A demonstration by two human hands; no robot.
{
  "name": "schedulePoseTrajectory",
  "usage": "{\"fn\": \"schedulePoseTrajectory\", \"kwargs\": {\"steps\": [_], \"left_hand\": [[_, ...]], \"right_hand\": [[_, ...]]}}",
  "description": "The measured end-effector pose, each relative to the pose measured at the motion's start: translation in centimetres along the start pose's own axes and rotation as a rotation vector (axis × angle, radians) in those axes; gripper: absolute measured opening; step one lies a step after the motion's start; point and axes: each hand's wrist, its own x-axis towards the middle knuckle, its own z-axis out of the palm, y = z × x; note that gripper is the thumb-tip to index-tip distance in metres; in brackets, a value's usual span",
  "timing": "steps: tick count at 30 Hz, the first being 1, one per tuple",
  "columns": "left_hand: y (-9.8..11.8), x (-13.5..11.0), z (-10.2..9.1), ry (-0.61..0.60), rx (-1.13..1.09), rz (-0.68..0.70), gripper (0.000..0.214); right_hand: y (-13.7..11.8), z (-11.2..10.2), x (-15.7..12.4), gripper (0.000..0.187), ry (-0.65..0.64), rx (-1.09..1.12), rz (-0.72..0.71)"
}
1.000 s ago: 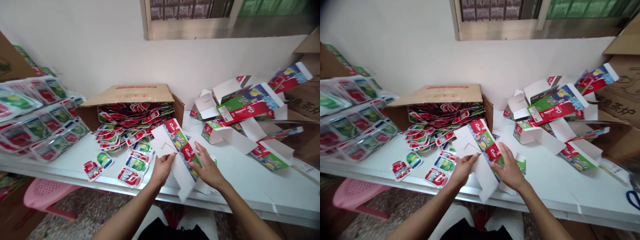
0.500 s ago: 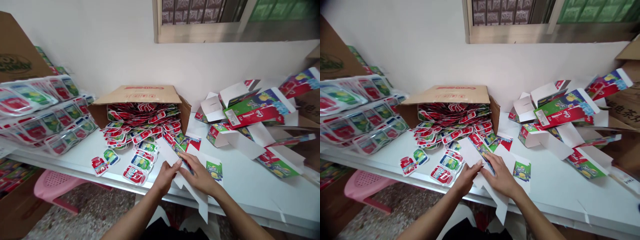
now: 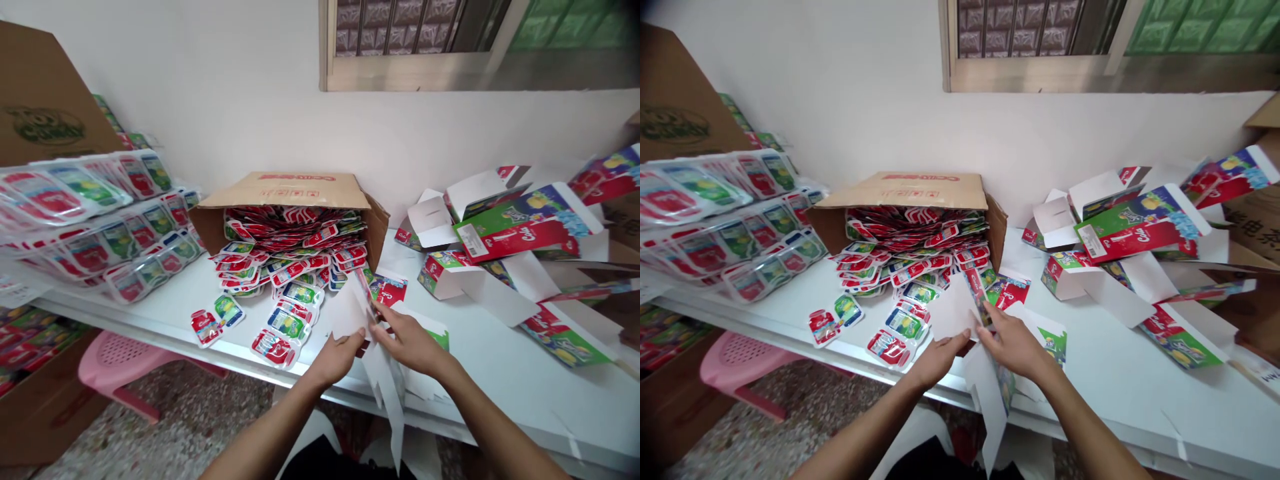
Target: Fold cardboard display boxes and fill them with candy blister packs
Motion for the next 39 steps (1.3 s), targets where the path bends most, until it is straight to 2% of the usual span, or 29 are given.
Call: {"fn": "schedulePoseTrajectory", "kwargs": {"steps": [2, 4, 6, 7, 9, 11, 15, 18, 19, 21, 23, 24, 25, 27, 29, 32, 33, 35, 39], "left_hand": [[-0.7, 0.4, -0.3, 0.159, 0.142, 0.073, 0.028], [-1.5, 1.1, -1.3, 0.309, 0.274, 0.23, 0.028], [-1.6, 2.2, -3.0, 0.396, 0.359, 0.341, 0.039], [-1.4, 2.8, -3.8, 0.421, 0.375, 0.325, 0.042], [-0.2, 3.8, -5.1, 0.457, 0.399, 0.278, 0.039], [1.6, 4.3, -5.4, 0.462, 0.419, 0.295, 0.039], [4.2, 3.0, -3.7, 0.346, 0.421, 0.48, 0.037], [4.0, 0.3, -2.6, 0.428, 0.399, 0.702, 0.03], [3.7, -0.7, -2.5, 0.397, 0.402, 0.816, 0.03], [3.0, -2.3, -2.5, 0.072, 0.5, 1.001, 0.045], [2.4, -3.0, -2.5, -0.268, 0.63, 1.031, 0.076], [2.2, -2.9, -2.4, -0.382, 0.703, 1.007, 0.087], [2.1, -2.5, -2.4, -0.445, 0.781, 0.983, 0.091], [1.8, -1.2, -2.3, -0.444, 0.966, 0.97, 0.076], [1.6, 0.2, -2.4, -0.36, 1.154, 1.0, 0.055], [1.1, 1.7, -2.8, -0.269, 1.328, 1.042, 0.047], [0.7, 1.8, -2.9, -0.278, 1.362, 1.039, 0.045], [-0.2, 1.8, -2.6, -0.321, 1.407, 0.976, 0.042], [-0.9, 1.4, -1.1, -0.341, 1.464, 0.728, 0.042]], "right_hand": [[0.1, -1.1, 0.1, 0.047, 0.025, -0.13, 0.043], [0.6, -2.5, 0.2, 0.048, 0.077, -0.233, 0.119], [1.2, -3.9, 0.3, 0.048, 0.102, -0.281, 0.173], [1.5, -4.4, 0.3, 0.047, 0.11, -0.282, 0.188], [2.0, -4.8, 0.4, 0.044, 0.12, -0.226, 0.203], [2.3, -4.3, 0.6, 0.04, 0.132, -0.111, 0.246], [2.9, -2.2, 0.9, 0.029, 0.222, 0.198, 0.377], [3.4, -1.1, 0.7, 0.019, 0.27, 0.35, 0.401], [3.6, -1.0, 0.6, 0.017, 0.267, 0.385, 0.411], [3.9, -0.9, 0.4, 0.014, 0.257, 0.452, 0.432], [3.9, -1.1, 0.2, 0.013, 0.228, 0.525, 0.467], [3.9, -1.3, 0.1, 0.014, 0.211, 0.542, 0.477], [3.8, -1.5, 0.1, 0.015, 0.202, 0.53, 0.469], [3.8, -1.8, -0.2, 0.016, 0.243, 0.457, 0.406], [3.9, -2.0, -0.7, 0.02, 0.38, 0.383, 0.329], [4.9, -1.3, -2.1, 0.03, 0.527, 0.38, 0.318], [5.4, -0.8, -2.6, 0.03, 0.526, 0.391, 0.354], [6.4, 0.7, -3.5, 0.025, 0.437, 0.429, 0.471], [7.5, 3.5, -4.9, 0.019, 0.215, 0.569, 0.652]]}}
